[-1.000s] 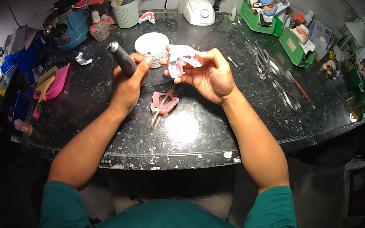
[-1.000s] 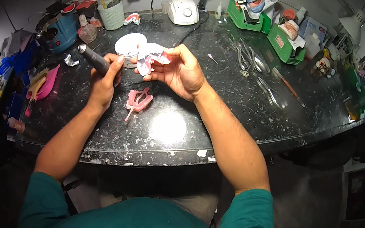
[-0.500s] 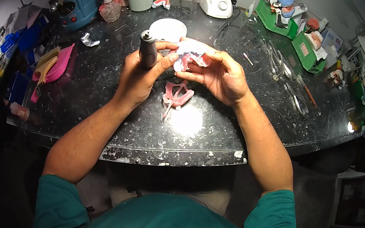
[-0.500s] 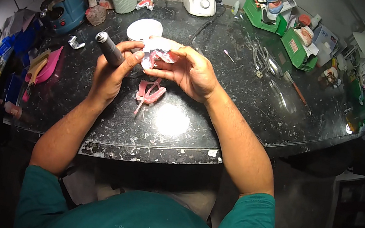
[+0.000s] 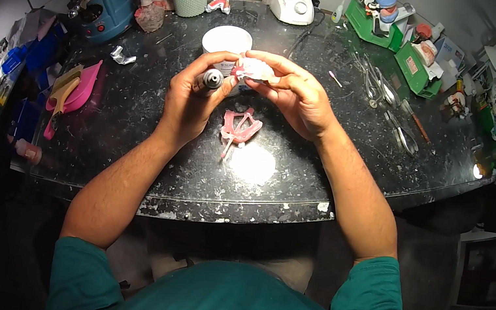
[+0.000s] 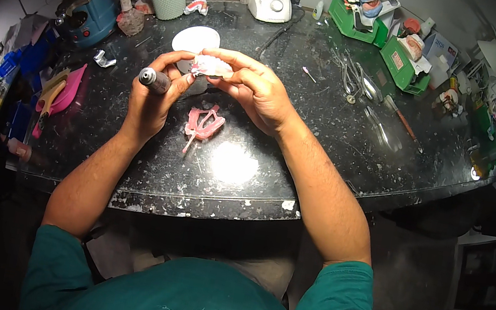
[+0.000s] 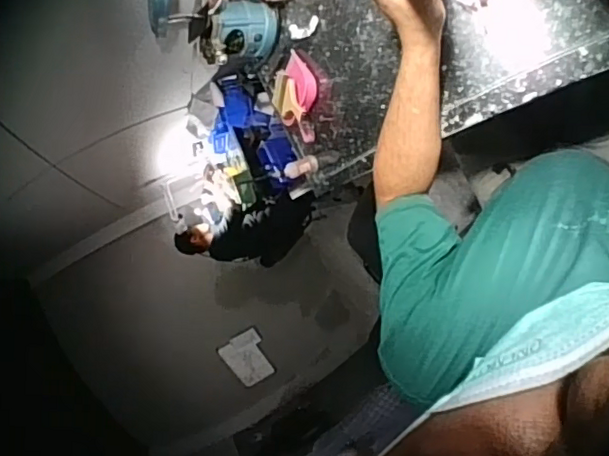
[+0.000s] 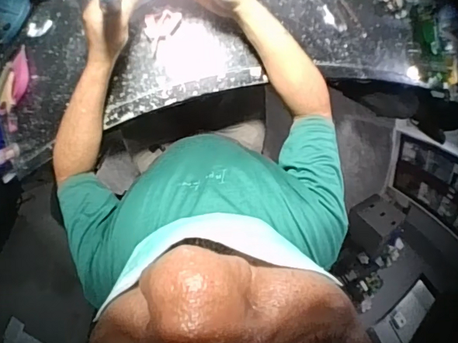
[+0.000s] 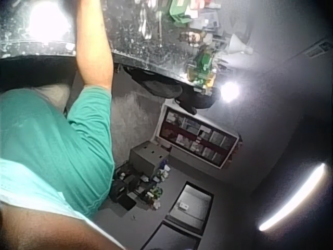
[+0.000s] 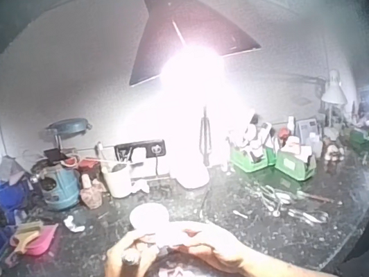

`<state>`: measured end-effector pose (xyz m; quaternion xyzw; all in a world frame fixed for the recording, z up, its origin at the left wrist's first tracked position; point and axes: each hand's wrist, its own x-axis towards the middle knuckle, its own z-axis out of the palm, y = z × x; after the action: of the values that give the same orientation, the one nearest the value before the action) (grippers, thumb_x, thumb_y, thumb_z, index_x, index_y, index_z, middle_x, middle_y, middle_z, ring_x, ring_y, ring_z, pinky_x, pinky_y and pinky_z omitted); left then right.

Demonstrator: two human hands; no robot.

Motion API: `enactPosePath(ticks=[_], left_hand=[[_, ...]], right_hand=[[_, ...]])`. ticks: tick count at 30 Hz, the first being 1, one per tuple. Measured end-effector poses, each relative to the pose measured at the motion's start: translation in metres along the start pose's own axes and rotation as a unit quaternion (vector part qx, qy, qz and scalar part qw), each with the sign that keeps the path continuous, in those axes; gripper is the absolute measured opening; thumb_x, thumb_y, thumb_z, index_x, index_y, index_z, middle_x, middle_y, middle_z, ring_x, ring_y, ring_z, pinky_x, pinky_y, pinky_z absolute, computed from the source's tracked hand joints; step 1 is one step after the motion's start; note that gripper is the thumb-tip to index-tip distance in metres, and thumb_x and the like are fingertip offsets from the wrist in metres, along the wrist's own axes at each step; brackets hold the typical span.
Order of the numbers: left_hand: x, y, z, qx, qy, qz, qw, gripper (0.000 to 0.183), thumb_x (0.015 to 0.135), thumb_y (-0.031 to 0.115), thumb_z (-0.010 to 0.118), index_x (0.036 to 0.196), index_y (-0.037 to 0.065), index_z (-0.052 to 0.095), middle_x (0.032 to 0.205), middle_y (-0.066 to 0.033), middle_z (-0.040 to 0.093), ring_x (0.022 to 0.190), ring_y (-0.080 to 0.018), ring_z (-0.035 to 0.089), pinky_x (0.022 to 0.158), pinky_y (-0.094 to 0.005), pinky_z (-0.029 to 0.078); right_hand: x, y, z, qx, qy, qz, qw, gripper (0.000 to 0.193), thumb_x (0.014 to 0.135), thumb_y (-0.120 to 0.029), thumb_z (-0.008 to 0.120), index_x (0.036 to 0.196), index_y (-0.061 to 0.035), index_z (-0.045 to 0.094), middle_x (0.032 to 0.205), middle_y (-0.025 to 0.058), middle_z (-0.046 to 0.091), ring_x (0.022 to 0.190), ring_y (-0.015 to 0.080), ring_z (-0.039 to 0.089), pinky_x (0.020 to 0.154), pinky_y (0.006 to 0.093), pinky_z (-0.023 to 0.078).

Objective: The person uses a rotary tool to grind and shape a blue dental mold, then inspects the object by turning it over. They proceed to handle pink dental molds and various tools, organizing them on the workbench and placing some into a white container.

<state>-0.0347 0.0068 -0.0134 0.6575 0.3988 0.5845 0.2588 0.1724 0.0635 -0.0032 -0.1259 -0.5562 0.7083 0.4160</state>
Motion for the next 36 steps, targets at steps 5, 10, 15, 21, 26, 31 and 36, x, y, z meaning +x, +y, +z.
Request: enactPosePath(ticks=[5,10,15,21,26,31,36], left_hand=[[0.001,0.003,-0.001,0.034,-0.004,-0.002,0.999,0.029,0.096,0.006,0.068,0.124,0.002,0.065,0.075,0.0088,0.041,0.067,-0.0015,0.036,0.061,-0.0184,0.03],[0.003,-0.006,-0.004,0.02,-0.011,-0.024,0.999,0.031,0.094,0.006,0.071,0.124,0.007,0.064,0.093,0.0038,0.062,0.081,-0.0039,0.054,0.074,-0.0206,0.047],[0.005,-0.001,-0.002,-0.025,0.022,-0.05,0.998,0.037,0.099,0.012,0.068,0.129,-0.005,0.057,0.068,0.0106,0.042,0.063,0.0005,0.037,0.059,-0.0193,0.031],[0.006,0.004,-0.002,-0.046,0.067,-0.039,0.996,0.038,0.098,0.016,0.07,0.127,-0.004,0.057,0.068,0.0094,0.044,0.063,-0.0005,0.039,0.06,-0.0191,0.033],[0.008,0.005,-0.01,-0.13,0.105,0.015,0.986,0.052,0.096,0.031,0.069,0.129,-0.003,0.047,0.083,0.0013,0.054,0.078,-0.0079,0.052,0.076,-0.0243,0.045],[0.012,0.032,-0.01,-0.263,0.097,0.052,0.959,0.046,0.099,0.034,0.065,0.126,0.0,0.05,0.088,0.0,0.055,0.077,-0.0078,0.052,0.071,-0.0232,0.043],[0.012,0.068,-0.002,-0.27,0.073,0.057,0.958,0.052,0.098,0.049,0.066,0.122,0.006,0.051,0.091,0.001,0.055,0.079,-0.0071,0.052,0.071,-0.0252,0.044]], right_hand=[[0.0,0.004,-0.007,-0.08,0.057,0.018,0.995,0.037,0.097,-0.007,0.057,0.132,0.0038,0.061,0.125,0.0114,0.067,0.113,0.0178,0.065,0.103,0.033,0.052],[0.0,0.001,-0.01,-0.143,0.066,0.015,0.987,0.032,0.095,-0.006,0.063,0.126,0.0012,0.066,0.119,0.0083,0.07,0.107,0.0159,0.067,0.098,0.0311,0.054],[-0.004,-0.029,-0.019,-0.373,0.045,0.053,0.925,0.032,0.091,-0.015,0.07,0.118,0.0001,0.07,0.107,0.005,0.072,0.096,0.0129,0.066,0.088,0.0275,0.053],[-0.019,-0.046,-0.041,-0.61,0.035,0.109,0.784,0.029,0.08,-0.019,0.081,0.104,-0.0056,0.072,0.092,0.0057,0.069,0.086,0.0162,0.061,0.081,0.0316,0.05],[-0.021,-0.051,-0.021,-0.745,0.026,-0.035,0.666,0.035,0.077,-0.023,0.084,0.104,-0.0072,0.069,0.096,0.0106,0.068,0.094,0.0236,0.064,0.086,0.0374,0.052],[-0.019,-0.028,0.047,-0.684,-0.094,0.172,0.702,0.045,0.08,-0.035,0.084,0.112,-0.0091,0.068,0.086,0.0106,0.07,0.083,0.0291,0.07,0.076,0.0405,0.055],[0.006,0.028,0.088,-0.654,-0.081,0.013,0.752,0.034,0.083,-0.026,0.078,0.105,-0.0031,0.066,0.094,0.023,0.072,0.094,0.0411,0.071,0.082,0.0497,0.056]])
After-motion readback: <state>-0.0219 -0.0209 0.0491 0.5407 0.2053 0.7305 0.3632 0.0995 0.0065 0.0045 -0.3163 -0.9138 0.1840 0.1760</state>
